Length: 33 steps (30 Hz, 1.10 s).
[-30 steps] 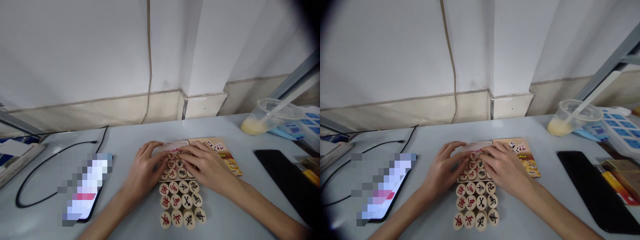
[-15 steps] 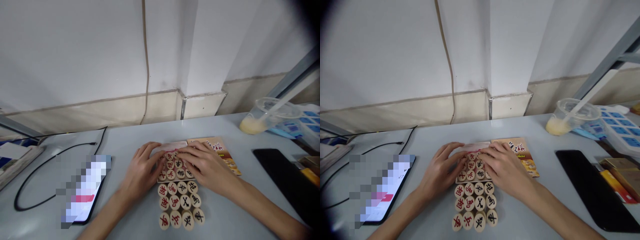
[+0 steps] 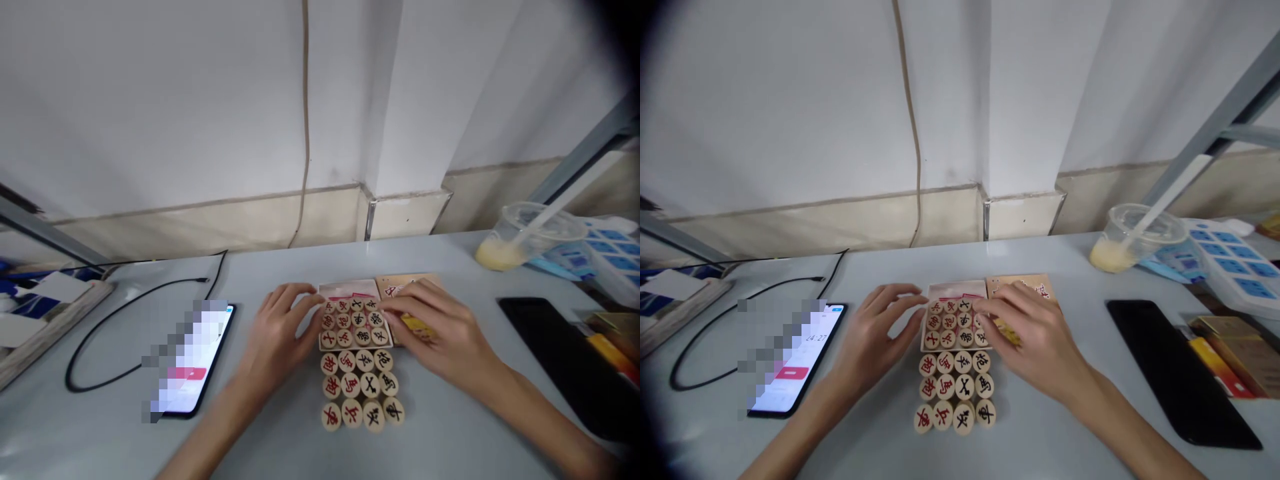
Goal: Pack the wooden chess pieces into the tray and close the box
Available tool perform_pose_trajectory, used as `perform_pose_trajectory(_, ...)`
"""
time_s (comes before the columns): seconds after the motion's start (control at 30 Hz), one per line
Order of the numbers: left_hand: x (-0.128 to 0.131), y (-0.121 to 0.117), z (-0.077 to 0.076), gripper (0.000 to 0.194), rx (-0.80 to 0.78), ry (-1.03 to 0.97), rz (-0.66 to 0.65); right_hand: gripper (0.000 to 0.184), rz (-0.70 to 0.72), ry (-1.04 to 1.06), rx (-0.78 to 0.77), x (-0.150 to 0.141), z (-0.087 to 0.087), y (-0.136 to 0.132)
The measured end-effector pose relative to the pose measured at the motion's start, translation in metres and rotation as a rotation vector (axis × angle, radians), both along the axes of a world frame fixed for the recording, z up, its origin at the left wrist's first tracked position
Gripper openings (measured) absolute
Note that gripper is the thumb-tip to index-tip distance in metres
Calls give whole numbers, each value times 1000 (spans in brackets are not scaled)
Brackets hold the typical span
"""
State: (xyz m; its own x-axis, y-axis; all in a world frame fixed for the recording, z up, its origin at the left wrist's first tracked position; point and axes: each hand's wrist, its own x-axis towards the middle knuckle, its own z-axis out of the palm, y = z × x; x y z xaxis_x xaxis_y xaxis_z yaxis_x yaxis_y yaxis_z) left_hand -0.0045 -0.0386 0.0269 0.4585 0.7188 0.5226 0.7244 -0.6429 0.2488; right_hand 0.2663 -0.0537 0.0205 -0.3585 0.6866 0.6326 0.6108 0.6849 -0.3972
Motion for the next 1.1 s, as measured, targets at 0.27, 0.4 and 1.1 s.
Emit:
perform_pose_trajectory(0.27, -14, -57, -24, 10, -168, -8, 75, 19, -36, 47, -101, 4, -38, -62)
perform_pose_trajectory(0.4, -15, -60, -26, 5, -161, 0, 54, 21, -61, -1, -101, 2, -41, -61)
perform_pose_trajectory(1.1, -8, -56, -14, 26, -77, -11, -22, 28, -17, 72, -151, 1, -35, -59)
